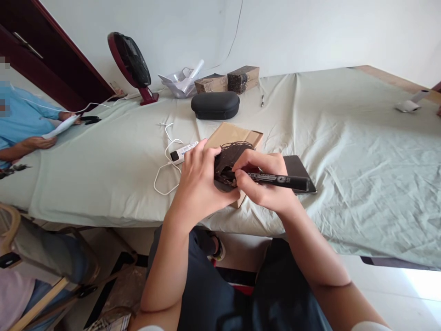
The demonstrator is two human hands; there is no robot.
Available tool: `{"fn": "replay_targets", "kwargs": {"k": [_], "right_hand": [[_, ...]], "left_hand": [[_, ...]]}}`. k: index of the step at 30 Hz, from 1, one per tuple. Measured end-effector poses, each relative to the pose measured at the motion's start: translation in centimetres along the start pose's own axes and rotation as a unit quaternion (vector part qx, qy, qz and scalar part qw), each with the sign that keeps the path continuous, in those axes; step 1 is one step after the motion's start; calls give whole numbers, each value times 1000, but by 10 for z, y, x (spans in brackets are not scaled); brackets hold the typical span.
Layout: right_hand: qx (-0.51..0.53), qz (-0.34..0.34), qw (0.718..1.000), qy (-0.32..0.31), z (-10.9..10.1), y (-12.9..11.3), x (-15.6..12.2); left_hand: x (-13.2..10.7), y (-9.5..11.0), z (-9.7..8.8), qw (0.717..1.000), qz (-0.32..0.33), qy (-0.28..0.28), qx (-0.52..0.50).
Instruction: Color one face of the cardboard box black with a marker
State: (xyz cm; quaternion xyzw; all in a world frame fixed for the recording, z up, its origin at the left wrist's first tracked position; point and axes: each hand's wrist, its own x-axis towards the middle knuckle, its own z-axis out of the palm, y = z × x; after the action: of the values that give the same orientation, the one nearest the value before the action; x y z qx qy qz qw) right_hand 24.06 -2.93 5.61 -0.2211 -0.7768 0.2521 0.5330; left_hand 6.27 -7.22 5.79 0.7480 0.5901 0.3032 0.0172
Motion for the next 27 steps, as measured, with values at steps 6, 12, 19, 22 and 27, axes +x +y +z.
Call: {"fn": "replay_targets", "kwargs": {"k": [6,12,19,22,27], "right_hand": [[-60,17,998,17,-2,0,0],[-53,25,992,110,-14,9,2],[-29,17,994,102,-22,12,-2],[-60,-40,985,154,-13,15,-7],[-153,-271,923,226,10,42,-20]], "left_hand": [[1,-9,-7,998,32,-47,-14],[3,-16,-15,995,44,-82,-22],[5,-20,-16,994,60,-83,-27],[6,-24,-17,995,54,-83,-33],[10,-39,-18,995,43,-77,-52]]}}
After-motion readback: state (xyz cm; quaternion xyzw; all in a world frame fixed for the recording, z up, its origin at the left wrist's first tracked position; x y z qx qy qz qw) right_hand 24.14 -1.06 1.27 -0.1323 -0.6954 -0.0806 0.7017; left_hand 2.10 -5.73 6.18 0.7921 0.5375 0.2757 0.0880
